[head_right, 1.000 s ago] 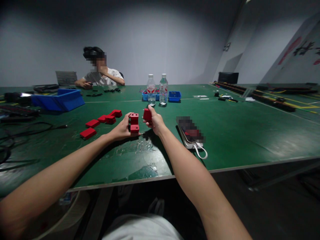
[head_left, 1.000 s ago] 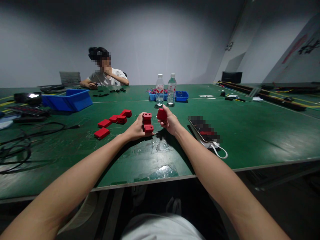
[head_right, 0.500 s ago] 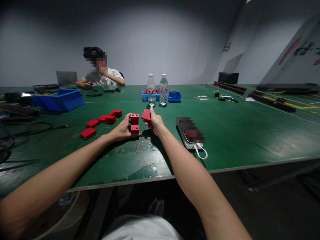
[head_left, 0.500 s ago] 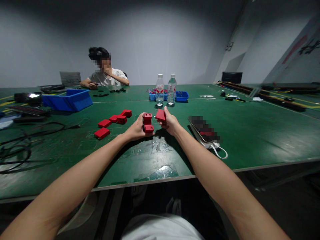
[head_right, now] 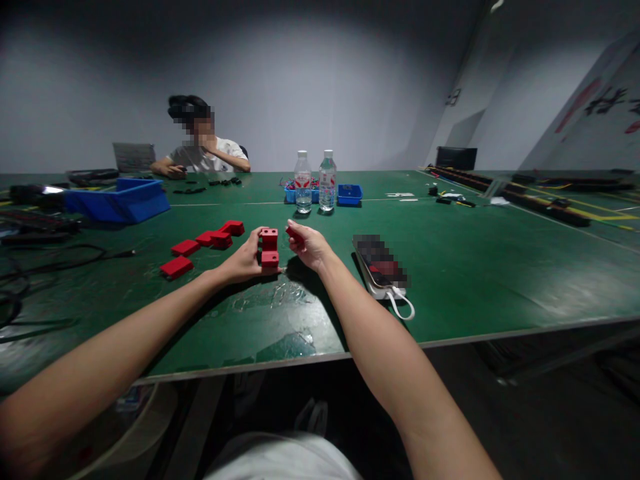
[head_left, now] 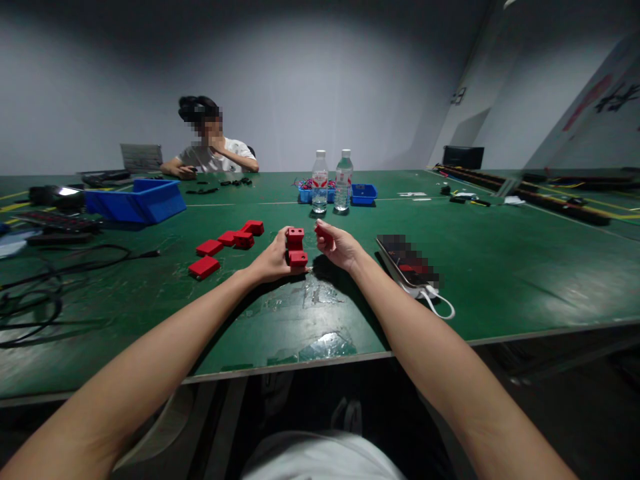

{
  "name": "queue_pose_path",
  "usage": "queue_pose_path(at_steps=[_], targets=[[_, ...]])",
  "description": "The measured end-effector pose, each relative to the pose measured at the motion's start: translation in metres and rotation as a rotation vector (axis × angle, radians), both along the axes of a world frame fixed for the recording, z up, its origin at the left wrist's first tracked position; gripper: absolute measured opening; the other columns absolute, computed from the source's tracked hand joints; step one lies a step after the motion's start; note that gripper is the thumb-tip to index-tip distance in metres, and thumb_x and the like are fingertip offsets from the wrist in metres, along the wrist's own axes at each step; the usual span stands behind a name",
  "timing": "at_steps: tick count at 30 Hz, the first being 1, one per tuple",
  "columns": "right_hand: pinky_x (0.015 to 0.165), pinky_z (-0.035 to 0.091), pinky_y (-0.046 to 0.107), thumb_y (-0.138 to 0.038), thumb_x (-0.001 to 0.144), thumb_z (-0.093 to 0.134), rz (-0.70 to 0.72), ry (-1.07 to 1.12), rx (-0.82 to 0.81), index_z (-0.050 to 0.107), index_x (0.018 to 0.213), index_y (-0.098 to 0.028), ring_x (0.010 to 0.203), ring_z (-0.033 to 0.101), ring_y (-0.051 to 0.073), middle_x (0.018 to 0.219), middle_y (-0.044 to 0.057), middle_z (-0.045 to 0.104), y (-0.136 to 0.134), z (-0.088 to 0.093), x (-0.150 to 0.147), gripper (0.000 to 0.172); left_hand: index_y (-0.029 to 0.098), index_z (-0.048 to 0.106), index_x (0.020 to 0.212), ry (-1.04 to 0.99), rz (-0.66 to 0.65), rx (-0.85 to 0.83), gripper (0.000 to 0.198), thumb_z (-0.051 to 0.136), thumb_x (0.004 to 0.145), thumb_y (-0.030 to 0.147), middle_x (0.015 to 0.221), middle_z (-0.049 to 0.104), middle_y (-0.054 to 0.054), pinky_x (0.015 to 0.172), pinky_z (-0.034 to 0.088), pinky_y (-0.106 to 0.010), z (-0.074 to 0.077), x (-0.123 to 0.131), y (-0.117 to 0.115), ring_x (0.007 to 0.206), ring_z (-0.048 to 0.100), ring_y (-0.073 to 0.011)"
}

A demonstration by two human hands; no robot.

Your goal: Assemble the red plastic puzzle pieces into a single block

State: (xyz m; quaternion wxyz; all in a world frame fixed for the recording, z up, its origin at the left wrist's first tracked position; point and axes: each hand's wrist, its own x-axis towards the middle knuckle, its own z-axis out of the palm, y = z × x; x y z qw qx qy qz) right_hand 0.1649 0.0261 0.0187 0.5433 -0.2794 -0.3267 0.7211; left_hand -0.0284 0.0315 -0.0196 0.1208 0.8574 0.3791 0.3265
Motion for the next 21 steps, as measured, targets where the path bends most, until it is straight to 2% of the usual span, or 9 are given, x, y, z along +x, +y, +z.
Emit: queue_pose_path(at_steps=[3, 6, 10, 13, 17, 19, 21], targets=[[0.038, 0.036, 0.011, -0.026, 0.082, 0.067, -0.064, 0.039, -0.063, 0.057, 0.072, -0.014, 0.041, 0.046, 0.002, 0.059, -0.003, 0.061, 0.0, 0.003, 0.001, 0.018, 0.016, 0.018, 0.137, 0.0, 0.003, 0.006, 0.104, 0.077, 0.06, 0.053, 0.131, 0.04, -0.018, 0.106, 0.037, -0.046, -0.001, 0.0, 0.0, 0.123, 0.046, -0.0312], [0.034, 0.032, 0.012, -0.043, 0.085, 0.062, -0.079, 0.043, -0.09, 0.055, 0.07, -0.014, 0.036, 0.037, 0.001, 0.054, -0.003, 0.057, 0.002, 0.005, 0.003, 0.033, 0.016, 0.018, 0.137, -0.005, 0.001, 0.002, 0.103, 0.077, 0.06, 0.053, 0.129, 0.041, -0.017, 0.105, 0.038, -0.046, -0.001, 0.0, 0.0, 0.121, 0.048, -0.0306], [0.031, 0.027, 0.013, -0.067, 0.088, 0.036, -0.025, 0.022, -0.121, 0.052, 0.067, -0.015, 0.03, 0.026, 0.001, 0.043, -0.004, 0.044, 0.002, 0.008, 0.008, 0.058, 0.017, 0.02, 0.136, -0.01, 0.001, -0.003, 0.102, 0.077, 0.06, 0.052, 0.128, 0.043, -0.016, 0.104, 0.039, -0.046, 0.0, 0.0, -0.001, 0.118, 0.05, -0.0296], [0.031, 0.024, 0.014, -0.071, 0.088, 0.024, -0.02, 0.024, -0.135, 0.051, 0.066, -0.015, 0.029, 0.025, 0.002, 0.042, -0.004, 0.042, 0.001, 0.007, 0.01, 0.065, 0.017, 0.02, 0.136, -0.012, 0.006, -0.003, 0.102, 0.077, 0.059, 0.051, 0.127, 0.044, -0.015, 0.104, 0.04, -0.045, 0.001, 0.0, -0.002, 0.118, 0.05, -0.0297], [0.031, 0.025, 0.014, -0.07, 0.088, 0.027, -0.001, 0.006, -0.127, 0.051, 0.065, -0.015, 0.03, 0.029, 0.003, 0.043, -0.002, 0.046, 0.001, 0.006, 0.008, 0.064, 0.016, 0.021, 0.136, -0.011, 0.009, 0.003, 0.101, 0.077, 0.06, 0.052, 0.128, 0.044, -0.016, 0.105, 0.039, -0.046, 0.001, 0.0, -0.001, 0.12, 0.05, -0.0305], [0.031, 0.027, 0.014, -0.064, 0.088, 0.038, -0.009, -0.026, -0.129, 0.052, 0.066, -0.015, 0.032, 0.035, 0.004, 0.046, -0.002, 0.05, 0.002, 0.004, 0.005, 0.056, 0.016, 0.023, 0.135, -0.006, 0.023, 0.021, 0.101, 0.077, 0.058, 0.054, 0.131, 0.043, -0.018, 0.105, 0.038, -0.047, 0.001, 0.0, -0.001, 0.122, 0.048, -0.0316], [0.033, 0.03, 0.014, -0.05, 0.089, 0.051, -0.037, -0.067, -0.119, 0.055, 0.07, -0.015, 0.035, 0.042, 0.004, 0.05, -0.001, 0.055, 0.002, 0.002, 0.003, 0.041, 0.018, 0.024, 0.135, -0.005, 0.044, 0.026, 0.102, 0.078, 0.057, 0.055, 0.133, 0.043, -0.018, 0.104, 0.04, -0.048, 0.002, 0.0, -0.002, 0.122, 0.049, -0.0325]])
